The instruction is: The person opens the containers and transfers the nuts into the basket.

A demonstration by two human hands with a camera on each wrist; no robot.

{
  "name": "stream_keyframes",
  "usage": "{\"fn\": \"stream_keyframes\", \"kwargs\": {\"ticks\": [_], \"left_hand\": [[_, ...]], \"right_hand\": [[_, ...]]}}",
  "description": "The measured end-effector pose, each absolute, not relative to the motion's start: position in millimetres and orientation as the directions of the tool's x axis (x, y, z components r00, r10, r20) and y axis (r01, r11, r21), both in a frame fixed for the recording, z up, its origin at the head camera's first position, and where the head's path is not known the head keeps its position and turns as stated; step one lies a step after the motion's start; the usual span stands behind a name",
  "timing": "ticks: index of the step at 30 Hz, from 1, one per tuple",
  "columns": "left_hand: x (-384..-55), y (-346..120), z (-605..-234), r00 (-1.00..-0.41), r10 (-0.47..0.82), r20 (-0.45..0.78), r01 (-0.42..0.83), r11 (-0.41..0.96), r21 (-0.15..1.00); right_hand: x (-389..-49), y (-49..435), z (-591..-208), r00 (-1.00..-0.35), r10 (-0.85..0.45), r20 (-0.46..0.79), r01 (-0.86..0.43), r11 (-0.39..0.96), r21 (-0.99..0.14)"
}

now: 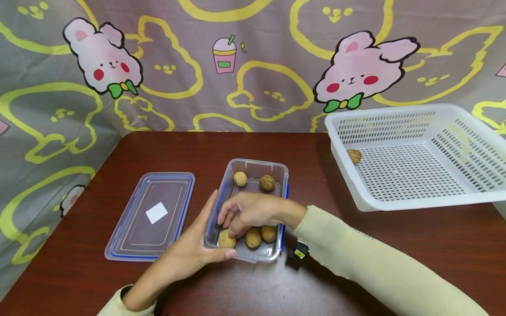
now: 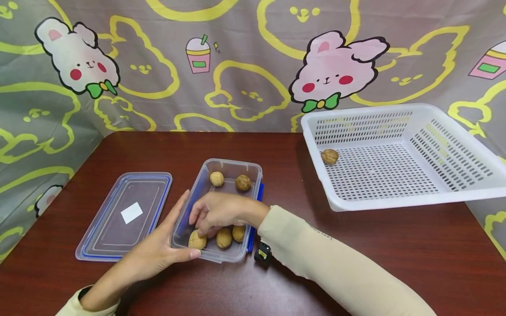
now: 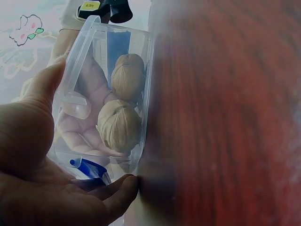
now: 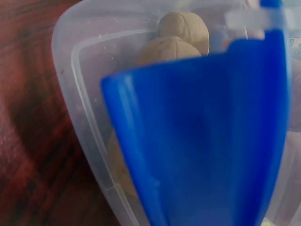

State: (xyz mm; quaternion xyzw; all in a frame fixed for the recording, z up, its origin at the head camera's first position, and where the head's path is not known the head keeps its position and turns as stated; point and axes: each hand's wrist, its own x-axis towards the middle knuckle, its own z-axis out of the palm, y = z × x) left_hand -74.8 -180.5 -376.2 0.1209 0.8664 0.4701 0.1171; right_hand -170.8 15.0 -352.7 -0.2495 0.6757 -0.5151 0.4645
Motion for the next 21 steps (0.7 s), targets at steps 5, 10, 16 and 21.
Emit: {"fn": "stream_keyframes", "kwargs": {"ticks": [5,10,16,21], "left_hand": [[-74.9,-180.5,-376.0,-0.943,0.32,-0.091,0.097,0.528,0.844],[-74.0,-180.3,-374.8,-0.943,0.318,-0.102,0.086,0.526,0.846],[-73.2,-180.1,-373.0,-0.941,0.325,-0.091,0.099,0.524,0.846],[-73.3,-180.3,-372.6,-0.942,0.322,-0.1,0.093,0.533,0.841]], "right_hand": [[-170.0,13.2,-354.2,-0.426,-0.829,-0.362,0.143,0.333,-0.932],[-170.0,12.1,-356.8,-0.417,-0.836,-0.357,0.133,0.332,-0.934],[-170.0,11.6,-357.3,-0.41,-0.841,-0.352,0.103,0.341,-0.935],[-170.7,11.4,-356.9,-0.406,-0.849,-0.339,0.05,0.349,-0.936]]}}
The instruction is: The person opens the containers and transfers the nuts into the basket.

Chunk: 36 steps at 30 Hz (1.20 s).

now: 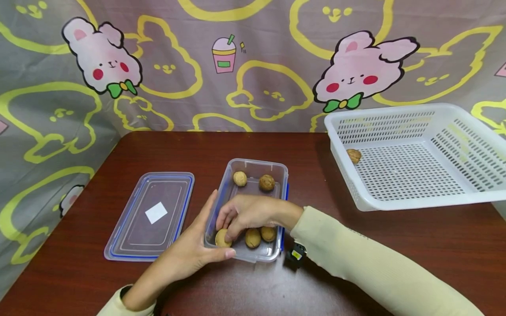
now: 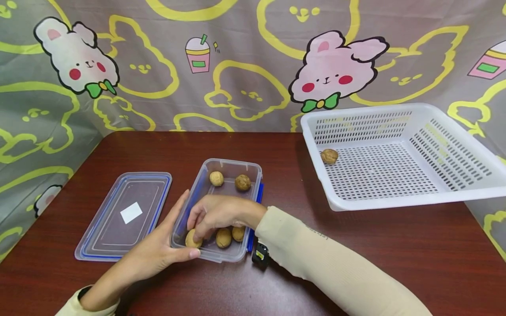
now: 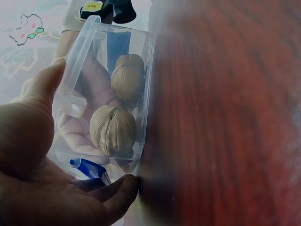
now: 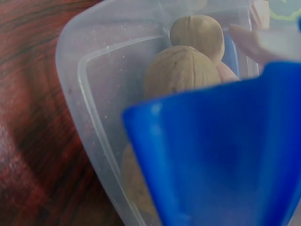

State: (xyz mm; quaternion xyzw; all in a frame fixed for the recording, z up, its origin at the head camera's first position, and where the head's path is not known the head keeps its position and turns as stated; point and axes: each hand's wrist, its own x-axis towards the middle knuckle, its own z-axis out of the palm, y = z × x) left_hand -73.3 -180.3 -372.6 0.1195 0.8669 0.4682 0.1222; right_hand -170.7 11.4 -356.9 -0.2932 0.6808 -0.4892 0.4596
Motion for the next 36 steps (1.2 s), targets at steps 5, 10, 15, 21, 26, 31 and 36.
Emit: {"fn": "stream_keyframes", "kwargs": {"ticks": [5,10,15,21,26,31,36], "left_hand": [[-74.4,-179.8,-373.7,-0.943,0.316,-0.106,0.086,0.535,0.84],[-74.5,-180.0,-373.7,-0.943,0.316,-0.103,0.089,0.539,0.838],[-74.5,-179.6,-373.5,-0.943,0.313,-0.108,0.083,0.538,0.839],[-74.7,-179.5,-374.2,-0.943,0.314,-0.106,0.086,0.541,0.836],[-74.7,-179.3,-373.7,-0.943,0.315,-0.106,0.086,0.54,0.837],[-74.1,-179.3,-373.2,-0.942,0.315,-0.114,0.076,0.531,0.844],[-74.1,-179.8,-373.9,-0.942,0.319,-0.106,0.082,0.525,0.847]], "right_hand": [[-171.4,11.6,-357.6,-0.409,-0.849,-0.335,0.045,0.348,-0.936],[-171.8,12.3,-357.4,-0.404,-0.856,-0.322,0.011,0.347,-0.938],[-171.5,11.8,-357.3,-0.391,-0.863,-0.321,0.004,0.347,-0.938],[-170.1,11.7,-357.3,-0.384,-0.861,-0.332,0.042,0.344,-0.938],[-169.3,12.2,-354.8,-0.39,-0.86,-0.331,0.046,0.341,-0.939],[-172.0,16.8,-345.7,-0.42,-0.855,-0.304,0.022,0.326,-0.945],[-174.4,27.5,-327.9,-0.487,-0.833,-0.263,-0.056,0.331,-0.942]]}}
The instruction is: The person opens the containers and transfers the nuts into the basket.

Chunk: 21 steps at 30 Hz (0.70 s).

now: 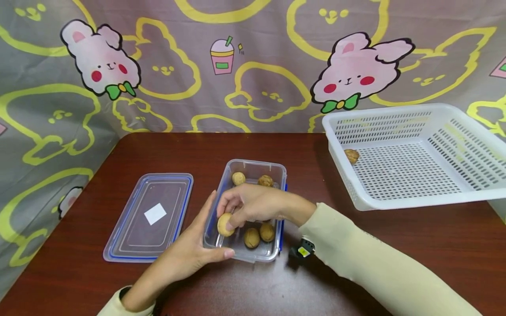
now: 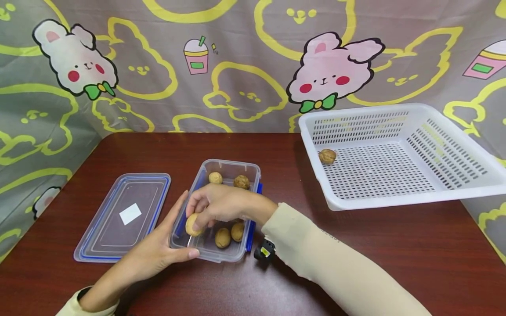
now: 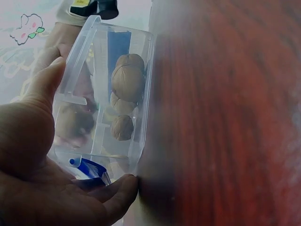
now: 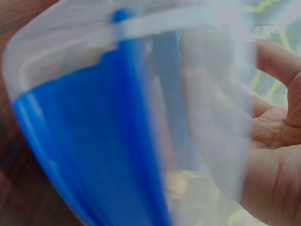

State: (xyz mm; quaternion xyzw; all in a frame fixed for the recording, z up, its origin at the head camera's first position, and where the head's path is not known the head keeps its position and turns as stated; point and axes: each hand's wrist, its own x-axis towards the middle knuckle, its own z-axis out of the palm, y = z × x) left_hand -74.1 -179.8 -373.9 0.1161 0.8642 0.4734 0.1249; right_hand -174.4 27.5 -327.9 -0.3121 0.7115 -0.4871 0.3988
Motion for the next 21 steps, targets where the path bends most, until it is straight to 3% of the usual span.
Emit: {"fn": "stream_keyframes", "kwargs": {"ticks": [15,21], "left_hand": [[-74.2,-179.6,-375.8,-0.945,0.314,-0.09,0.089,0.514,0.853],[-74.7,-178.6,-375.6,-0.946,0.311,-0.096,0.081,0.512,0.855]], "right_hand": [[-177.1,77.1,-287.7,-0.605,-0.79,-0.102,-0.233,0.298,-0.926],[-178.7,102.2,-274.4,-0.661,-0.747,-0.073,-0.231,0.296,-0.927]]}}
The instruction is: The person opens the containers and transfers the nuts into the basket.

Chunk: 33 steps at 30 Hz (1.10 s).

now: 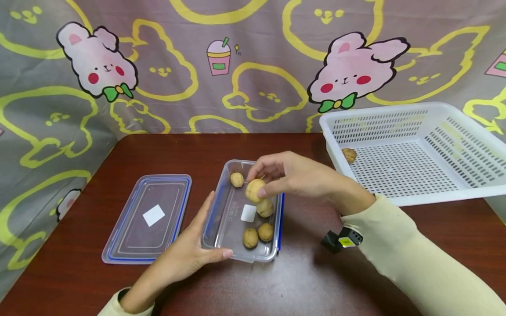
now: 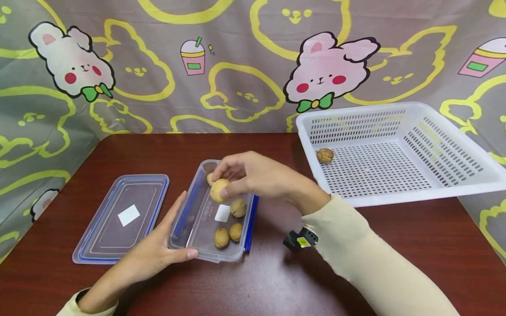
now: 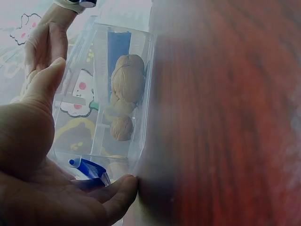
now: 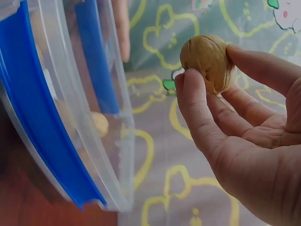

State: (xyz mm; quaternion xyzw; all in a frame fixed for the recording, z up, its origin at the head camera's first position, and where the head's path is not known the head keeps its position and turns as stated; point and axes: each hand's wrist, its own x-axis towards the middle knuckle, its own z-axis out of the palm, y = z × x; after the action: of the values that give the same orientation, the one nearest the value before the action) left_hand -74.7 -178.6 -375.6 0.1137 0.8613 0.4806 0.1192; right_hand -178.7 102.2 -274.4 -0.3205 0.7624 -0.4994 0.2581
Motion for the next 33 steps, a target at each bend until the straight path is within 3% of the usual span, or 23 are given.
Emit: {"fn": "stream_keyframes", "kwargs": {"ticks": [10,21,33], "left_hand": [[-73.8,-179.2,-374.8,-0.95,0.299,-0.094,0.084,0.532,0.842],[-74.4,-178.6,-375.3,-0.947,0.304,-0.1,0.082,0.532,0.843],[-73.5,-179.5,-375.5,-0.948,0.301,-0.102,0.08,0.537,0.84]], "right_hand": [[-184.8,162.4,-248.8,-0.799,-0.596,-0.074,-0.157,0.326,-0.932],[-235.6,249.2,-254.5,-0.825,-0.564,0.017,-0.029,0.012,-1.0],[-270.6,290.9,-271.2,-0.907,-0.419,-0.031,0.062,-0.06,-0.996]]}}
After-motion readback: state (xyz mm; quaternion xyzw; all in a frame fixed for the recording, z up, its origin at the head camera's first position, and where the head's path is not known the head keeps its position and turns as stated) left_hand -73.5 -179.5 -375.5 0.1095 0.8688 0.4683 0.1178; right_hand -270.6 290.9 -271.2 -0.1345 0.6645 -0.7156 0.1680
